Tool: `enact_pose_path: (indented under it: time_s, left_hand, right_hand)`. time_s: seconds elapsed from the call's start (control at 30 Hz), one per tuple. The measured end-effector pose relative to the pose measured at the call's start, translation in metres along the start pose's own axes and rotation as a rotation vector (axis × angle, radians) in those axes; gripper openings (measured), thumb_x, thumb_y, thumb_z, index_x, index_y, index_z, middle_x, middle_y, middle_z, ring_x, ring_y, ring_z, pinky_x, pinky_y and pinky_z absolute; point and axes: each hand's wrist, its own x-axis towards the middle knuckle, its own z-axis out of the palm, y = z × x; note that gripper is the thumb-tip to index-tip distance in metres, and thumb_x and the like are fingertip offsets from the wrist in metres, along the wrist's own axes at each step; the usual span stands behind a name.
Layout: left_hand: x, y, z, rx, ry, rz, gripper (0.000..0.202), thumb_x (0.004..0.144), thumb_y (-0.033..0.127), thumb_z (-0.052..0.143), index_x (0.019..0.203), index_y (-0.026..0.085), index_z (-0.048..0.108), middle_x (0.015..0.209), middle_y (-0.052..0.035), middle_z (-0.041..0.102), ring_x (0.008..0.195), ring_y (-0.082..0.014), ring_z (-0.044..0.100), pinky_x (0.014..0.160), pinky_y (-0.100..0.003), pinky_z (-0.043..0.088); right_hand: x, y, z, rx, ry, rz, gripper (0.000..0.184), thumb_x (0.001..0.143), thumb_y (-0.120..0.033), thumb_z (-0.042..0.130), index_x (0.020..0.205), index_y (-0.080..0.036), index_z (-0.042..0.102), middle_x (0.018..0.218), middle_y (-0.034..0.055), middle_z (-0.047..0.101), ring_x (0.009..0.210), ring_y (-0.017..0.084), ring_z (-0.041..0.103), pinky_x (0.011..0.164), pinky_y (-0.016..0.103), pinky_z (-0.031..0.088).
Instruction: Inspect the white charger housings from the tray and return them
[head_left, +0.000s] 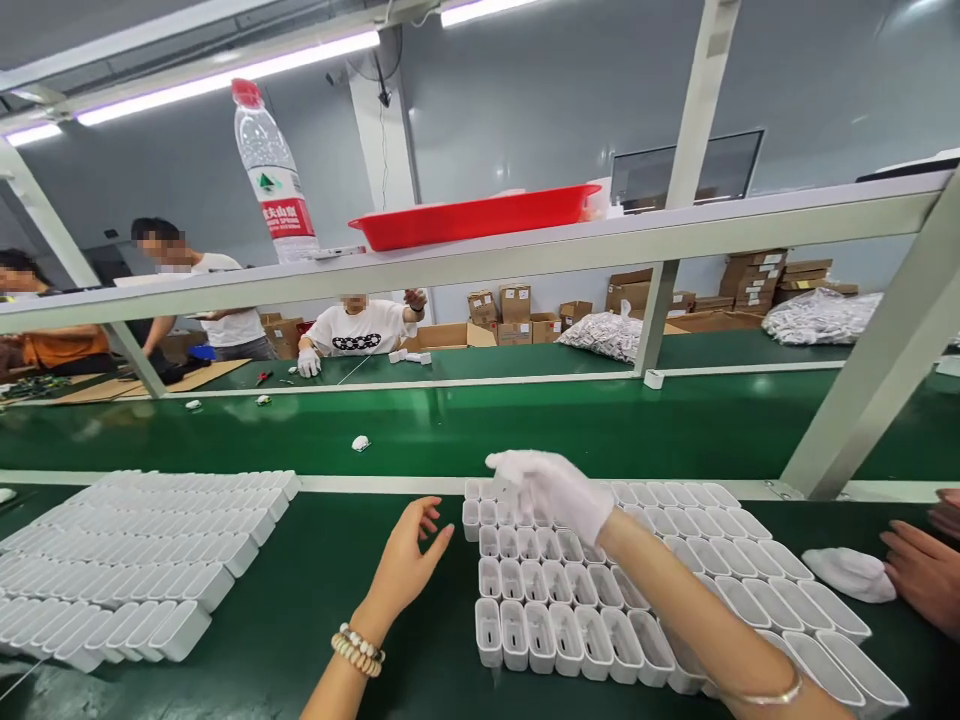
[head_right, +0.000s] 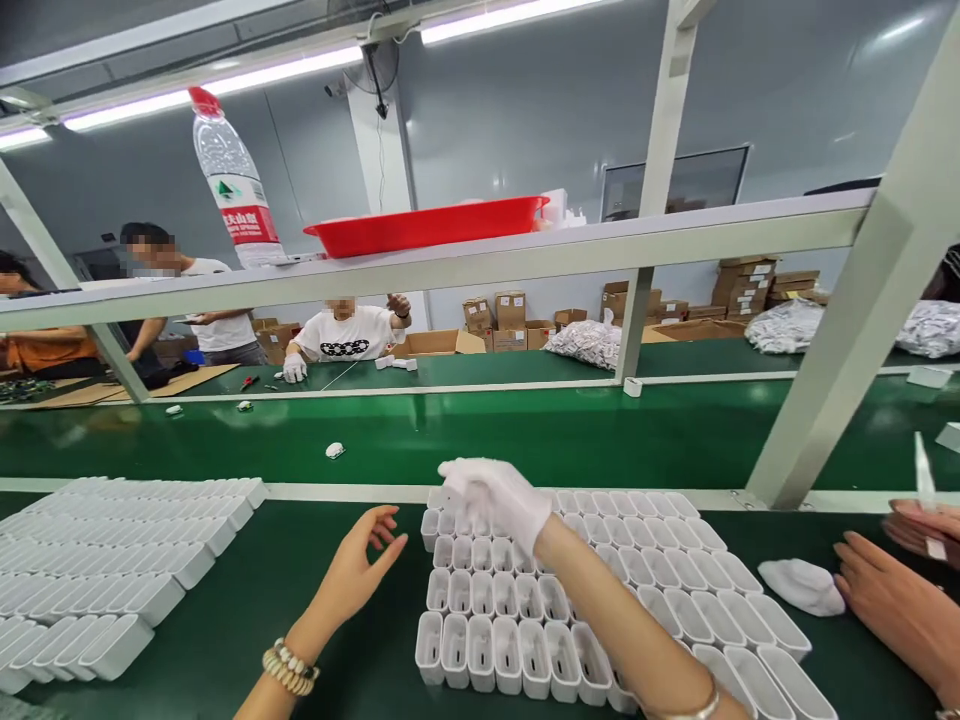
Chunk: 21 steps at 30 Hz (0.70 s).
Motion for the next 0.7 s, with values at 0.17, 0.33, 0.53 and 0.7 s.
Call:
enact_pose_path:
  time_s: [0.17, 0.33, 0.53, 0.7]
  left_hand:
    - [-0.007, -0.011, 0.016, 0.020, -0.203, 0.065, 0.061, 0.086, 0.020, 0.063, 0.143, 0.024, 0.044, 0.137, -0.0108, 0.055, 0.120, -0.0259, 0.059, 0.107, -0.046, 0.048]
    - [-0.010, -0.012, 0.029, 0.062, -0.222, 0.130, 0.050, 0.087, 0.012, 0.057, 0.135, 0.027, 0.052, 0.136, -0.0091, 0.056, 0.128, -0.0270, 0.055, 0.113, -0.047, 0.043]
    - [-0.009, -0.007, 0.039, 0.053, -0.199, 0.116, 0.026, 0.091, 0.009, 0.050, 0.112, 0.023, 0.055, 0.130, -0.0089, 0.059, 0.120, -0.0252, 0.058, 0.107, -0.043, 0.046]
    - [-0.009, -0.002, 0.045, 0.019, -0.185, 0.090, 0.017, 0.091, 0.008, 0.045, 0.099, 0.022, 0.051, 0.124, -0.0087, 0.060, 0.114, -0.0242, 0.057, 0.101, -0.040, 0.046]
  right_hand:
    - [0.071, 0.012, -0.045, -0.554, 0.166, -0.027, 0.012, 0.087, -0.019, 0.067, 0.097, -0.015, 0.065, 0.081, 0.0015, 0.069, 0.082, 0.017, 0.066, 0.085, 0.036, 0.053]
    - [0.102, 0.038, -0.058, -0.973, 0.221, 0.096, 0.017, 0.094, -0.029, 0.066, 0.101, -0.015, 0.068, 0.101, 0.0049, 0.071, 0.095, 0.019, 0.067, 0.093, 0.042, 0.055]
    - [0.107, 0.036, -0.063, -1.239, 0.209, 0.146, 0.039, 0.093, -0.032, 0.068, 0.128, -0.016, 0.061, 0.126, 0.0110, 0.065, 0.107, 0.024, 0.066, 0.097, 0.048, 0.055]
    - [0.125, 0.025, -0.038, -1.345, 0.090, 0.074, 0.047, 0.092, -0.033, 0.068, 0.136, -0.021, 0.057, 0.143, 0.0126, 0.056, 0.121, 0.027, 0.060, 0.102, 0.050, 0.052]
